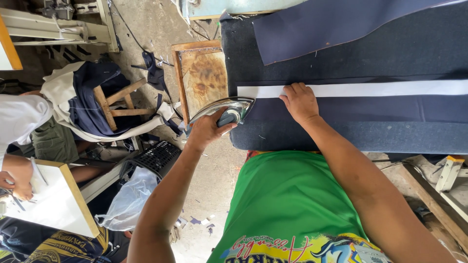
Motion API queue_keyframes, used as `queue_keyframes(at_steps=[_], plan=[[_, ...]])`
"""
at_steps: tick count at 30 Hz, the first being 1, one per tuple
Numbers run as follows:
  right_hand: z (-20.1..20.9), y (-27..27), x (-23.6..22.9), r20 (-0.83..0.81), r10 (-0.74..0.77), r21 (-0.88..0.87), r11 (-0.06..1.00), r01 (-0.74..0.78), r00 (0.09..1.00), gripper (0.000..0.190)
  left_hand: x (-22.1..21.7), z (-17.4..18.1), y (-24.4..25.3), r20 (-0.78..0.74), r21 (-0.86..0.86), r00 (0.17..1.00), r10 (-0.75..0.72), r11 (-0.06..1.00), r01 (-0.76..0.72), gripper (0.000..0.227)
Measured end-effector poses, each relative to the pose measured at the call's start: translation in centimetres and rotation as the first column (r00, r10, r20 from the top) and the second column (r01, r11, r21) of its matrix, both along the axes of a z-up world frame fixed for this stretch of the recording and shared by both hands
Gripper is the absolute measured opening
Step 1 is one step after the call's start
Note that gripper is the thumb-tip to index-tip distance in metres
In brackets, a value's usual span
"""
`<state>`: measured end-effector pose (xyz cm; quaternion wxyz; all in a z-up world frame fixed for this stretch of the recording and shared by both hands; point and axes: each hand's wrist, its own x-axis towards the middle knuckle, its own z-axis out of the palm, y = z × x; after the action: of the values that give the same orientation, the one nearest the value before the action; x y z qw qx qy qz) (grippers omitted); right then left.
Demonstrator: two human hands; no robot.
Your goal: The person cuts a white fabric strip using scissors and then irons a dark blue fabric piece on an ironing board. They place the white strip onto the blue fabric and iron it to secure it in place.
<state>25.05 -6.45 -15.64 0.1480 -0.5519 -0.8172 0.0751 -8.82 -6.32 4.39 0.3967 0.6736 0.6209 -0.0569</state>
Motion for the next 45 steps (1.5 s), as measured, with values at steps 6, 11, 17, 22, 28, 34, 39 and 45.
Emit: queue_keyframes(at_steps=[6, 11, 17, 22, 28, 34, 39, 45], plan=[[0.2, 0.0, -0.1, 0.012, -0.017, -0.01, 1.0, 0.017, 1.0, 0.026, 0.7, -0.3, 1.1, -0.033, -0.011, 0.998, -0.053, 0.999, 0.053, 0.076], [0.5, -0.1, -0.3, -0.008, -0.032, 0.003, 0.999, 0.032, 0.999, 0.026, 1.5, -1.0, 2.1, -0.03, -0.018, 0.995, -0.094, 0.995, 0.094, 0.077], [0.3, -0.2, -0.4, -0.023, -0.041, 0.026, 0.999, 0.042, 0.999, 0.027, 2.6, -1.6, 3.5, 0.003, 0.005, 0.986, -0.165, 0.986, 0.165, 0.076], [0.5, -0.1, -0.3, -0.013, -0.035, 0.031, 0.999, 0.036, 0.999, 0.025, 2.6, -1.6, 4.4, -0.004, 0.003, 0.977, -0.215, 0.977, 0.215, 0.077], [2.0, 0.5, -1.5, -0.051, 0.026, 0.007, 1.0, -0.026, 0.998, 0.022, 0.6, 0.7, 3.2, 0.017, -0.021, 0.992, -0.122, 0.992, 0.123, 0.08], [0.7, 1.7, -4.5, -0.097, 0.086, -0.033, 0.995, -0.09, 0.992, 0.031, -2.5, 0.2, 0.9, -0.051, -0.015, 0.996, -0.075, 0.997, 0.074, 0.075], [0.7, 1.8, -4.5, -0.053, 0.078, -0.031, 0.996, -0.08, 0.996, 0.029, -3.0, 0.9, 0.8, -0.056, -0.022, 0.998, -0.043, 0.999, 0.041, 0.075], [0.8, 1.9, -4.8, -0.039, 0.066, -0.002, 0.998, -0.067, 0.997, 0.028, -2.4, -0.1, 1.5, -0.021, -0.015, 0.999, -0.048, 0.999, 0.047, 0.075]])
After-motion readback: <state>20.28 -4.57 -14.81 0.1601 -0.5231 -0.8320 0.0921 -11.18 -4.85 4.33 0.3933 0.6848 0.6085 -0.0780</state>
